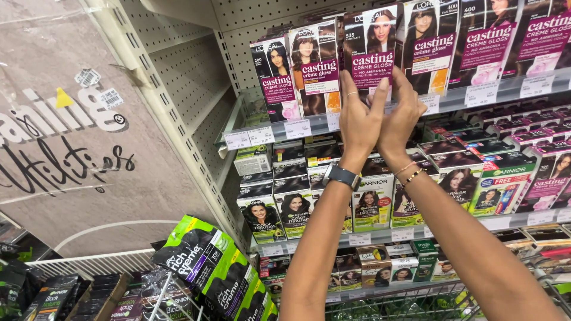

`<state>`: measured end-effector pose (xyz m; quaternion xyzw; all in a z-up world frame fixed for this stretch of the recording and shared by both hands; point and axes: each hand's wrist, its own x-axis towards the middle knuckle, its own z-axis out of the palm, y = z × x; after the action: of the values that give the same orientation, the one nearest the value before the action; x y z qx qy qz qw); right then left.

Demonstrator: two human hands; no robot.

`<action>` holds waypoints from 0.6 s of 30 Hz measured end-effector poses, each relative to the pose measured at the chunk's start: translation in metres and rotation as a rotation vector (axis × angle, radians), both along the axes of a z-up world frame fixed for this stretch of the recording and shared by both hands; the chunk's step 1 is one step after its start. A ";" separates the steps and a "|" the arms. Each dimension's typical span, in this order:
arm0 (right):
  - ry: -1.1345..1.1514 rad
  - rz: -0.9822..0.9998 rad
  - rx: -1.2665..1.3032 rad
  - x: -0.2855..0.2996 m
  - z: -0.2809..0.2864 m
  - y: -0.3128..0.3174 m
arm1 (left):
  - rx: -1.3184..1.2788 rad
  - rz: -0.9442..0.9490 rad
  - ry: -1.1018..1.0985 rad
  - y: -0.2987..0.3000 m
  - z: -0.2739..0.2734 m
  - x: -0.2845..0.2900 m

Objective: The recorder selects multiple boxes of hair dye from a store shelf and places them into a shopping cart.

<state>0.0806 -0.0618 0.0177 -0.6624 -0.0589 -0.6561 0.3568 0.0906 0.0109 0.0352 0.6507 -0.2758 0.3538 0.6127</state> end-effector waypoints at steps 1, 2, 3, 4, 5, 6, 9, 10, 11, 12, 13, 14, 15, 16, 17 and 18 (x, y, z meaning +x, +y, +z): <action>0.021 -0.052 -0.019 0.006 -0.005 -0.004 | 0.063 0.051 0.011 -0.003 -0.002 0.003; 0.039 -0.107 -0.034 0.011 -0.010 -0.008 | 0.129 0.099 0.020 -0.007 -0.004 0.006; 0.040 -0.109 -0.033 0.015 -0.009 -0.014 | 0.130 0.098 0.021 -0.008 -0.002 0.004; 0.083 -0.093 -0.019 0.018 -0.009 -0.020 | 0.151 0.102 0.015 -0.010 -0.001 0.001; 0.126 -0.078 -0.006 0.021 -0.009 -0.026 | 0.171 0.106 0.009 -0.011 0.000 -0.002; 0.125 -0.078 -0.003 0.019 -0.006 -0.026 | 0.174 0.105 0.008 -0.010 0.003 -0.006; 0.171 -0.059 -0.038 0.014 0.003 -0.026 | 0.182 0.079 0.084 -0.009 0.006 -0.013; 0.160 -0.001 -0.026 0.013 0.005 -0.025 | 0.180 0.107 0.060 -0.009 0.003 -0.010; 0.148 0.058 -0.015 0.012 0.006 -0.024 | 0.179 0.135 0.035 -0.009 0.000 -0.007; 0.145 0.061 -0.014 0.015 0.003 -0.024 | 0.180 0.139 0.033 -0.008 -0.003 -0.005; 0.103 0.141 0.017 0.017 -0.001 -0.025 | 0.184 0.143 -0.035 -0.007 -0.006 -0.004; 0.058 0.222 0.046 0.020 -0.003 -0.026 | 0.188 0.146 -0.105 -0.006 -0.009 -0.001; 0.054 0.225 0.045 0.012 0.002 -0.020 | 0.187 0.150 -0.108 -0.003 -0.006 -0.006; 0.049 0.261 0.094 0.003 0.006 -0.015 | 0.165 0.078 -0.078 0.001 -0.004 -0.010; 0.044 0.297 0.143 -0.004 0.011 -0.009 | 0.143 0.006 -0.048 0.005 -0.002 -0.014; 0.046 0.302 0.138 -0.006 0.009 -0.006 | 0.138 0.012 -0.047 0.007 -0.001 -0.014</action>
<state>0.0746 -0.0674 0.0264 -0.6347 -0.1044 -0.5821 0.4974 0.0761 0.0180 0.0341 0.6846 -0.3101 0.3527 0.5575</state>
